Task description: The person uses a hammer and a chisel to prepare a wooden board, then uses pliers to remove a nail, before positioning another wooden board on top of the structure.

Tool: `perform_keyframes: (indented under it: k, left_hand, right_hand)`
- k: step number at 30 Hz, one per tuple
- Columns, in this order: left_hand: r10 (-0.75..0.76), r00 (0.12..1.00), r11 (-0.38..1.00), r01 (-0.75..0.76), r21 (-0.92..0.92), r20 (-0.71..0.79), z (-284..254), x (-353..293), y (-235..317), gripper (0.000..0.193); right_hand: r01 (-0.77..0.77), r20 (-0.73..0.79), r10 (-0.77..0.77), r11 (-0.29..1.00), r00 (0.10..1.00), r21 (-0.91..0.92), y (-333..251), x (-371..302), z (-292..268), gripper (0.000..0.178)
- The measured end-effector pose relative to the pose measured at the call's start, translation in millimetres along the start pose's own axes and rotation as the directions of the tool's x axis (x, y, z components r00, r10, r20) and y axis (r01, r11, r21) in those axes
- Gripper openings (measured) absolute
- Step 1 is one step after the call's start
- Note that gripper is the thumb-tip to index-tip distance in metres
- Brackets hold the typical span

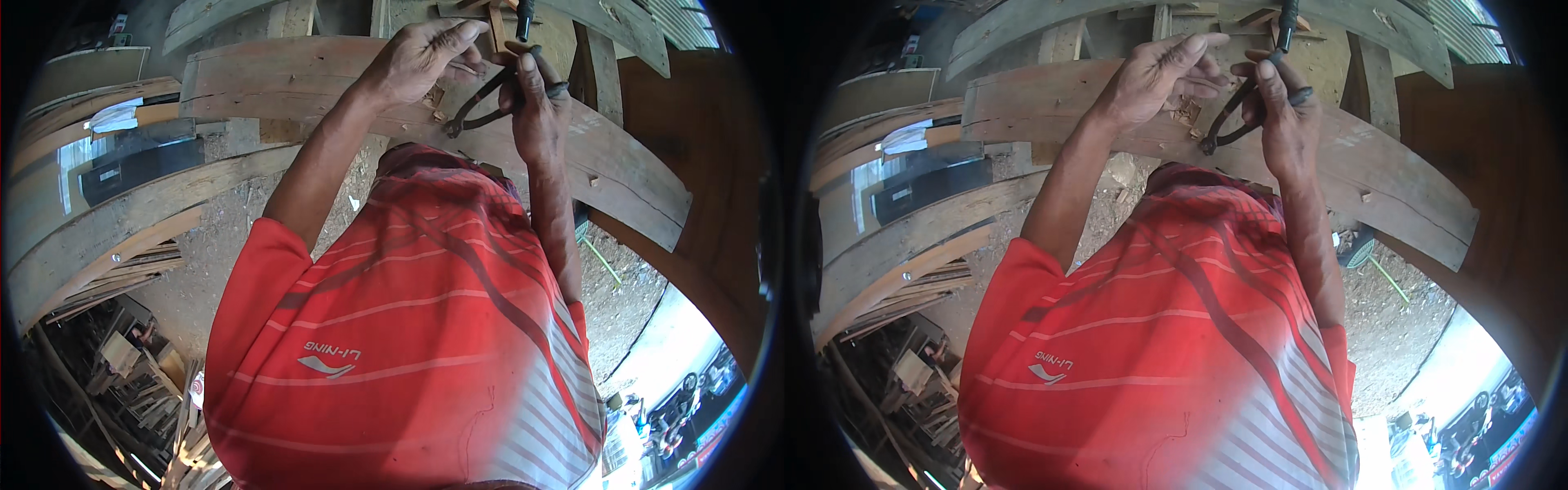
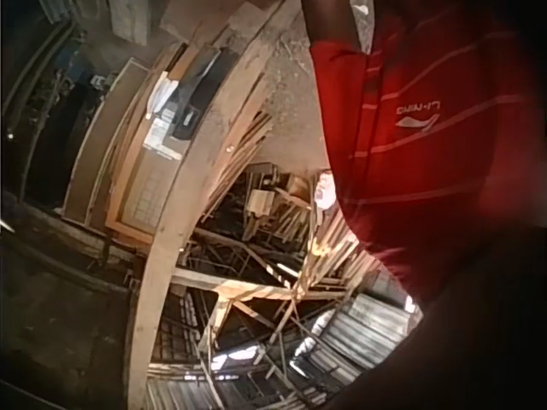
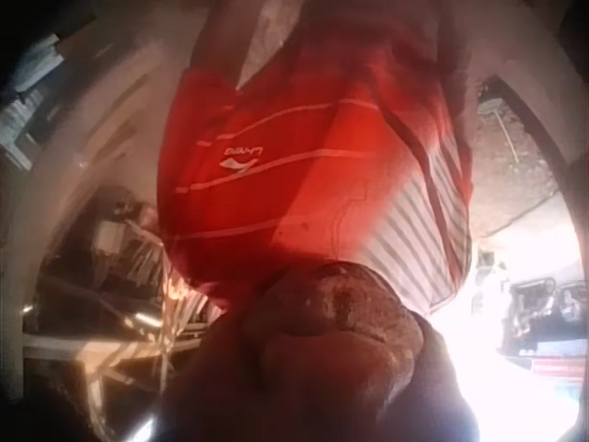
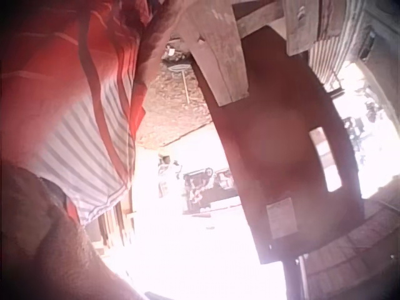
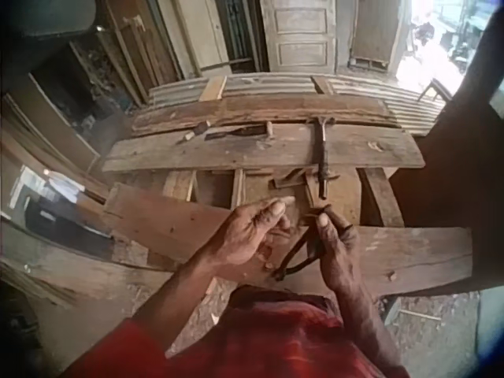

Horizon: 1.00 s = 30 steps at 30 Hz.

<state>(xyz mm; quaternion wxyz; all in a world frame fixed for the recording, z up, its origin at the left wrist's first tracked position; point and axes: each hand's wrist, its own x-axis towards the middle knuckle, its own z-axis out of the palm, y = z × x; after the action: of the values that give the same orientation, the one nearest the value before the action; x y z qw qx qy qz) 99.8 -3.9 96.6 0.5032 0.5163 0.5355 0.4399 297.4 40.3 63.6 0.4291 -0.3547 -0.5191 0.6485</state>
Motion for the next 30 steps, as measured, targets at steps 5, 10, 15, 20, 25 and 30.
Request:
perform_keyframes:
  k: [5, 10, 15, 20, 25, 30]
  left_hand:
    - [0.177, 0.981, 0.703, -0.070, 0.708, -0.078, -26.6, -33.6, -49.7, 0.049]
    - [0.234, 0.971, 0.646, -0.196, 0.738, 0.053, -19.4, -72.9, -116.2, 0.049]
    - [0.234, 0.955, 0.661, -0.294, 0.690, 0.183, -37.3, -77.4, -129.2, 0.050]
    - [0.224, 0.970, 0.666, -0.223, 0.712, 0.094, -31.7, -73.0, -124.2, 0.044]
    - [0.352, 0.934, 0.755, -0.326, 0.569, 0.067, -49.3, -68.8, -134.6, 0.036]
    - [0.191, 0.975, 0.929, -0.142, 0.342, -0.113, -65.9, -42.7, -107.8, 0.030]
  right_hand:
    - [0.037, -0.073, -0.038, 0.999, 0.997, -0.019, -16.5, -9.8, -8.7, 0.044]
    - [0.007, -0.116, -0.016, 0.997, 0.993, -0.074, -18.2, -10.7, -13.6, 0.046]
    - [-0.062, -0.134, 0.051, 0.995, 0.990, -0.080, -24.7, -10.3, -2.9, 0.047]
    - [-0.022, -0.097, 0.013, 0.996, 0.995, -0.084, -30.3, -2.7, 28.6, 0.052]
    - [0.070, 0.005, -0.071, 0.980, 0.997, -0.186, -32.8, 7.2, 59.7, 0.058]
    - [0.112, 0.097, -0.100, 0.987, 0.990, -0.119, -19.8, 7.2, 75.4, 0.054]
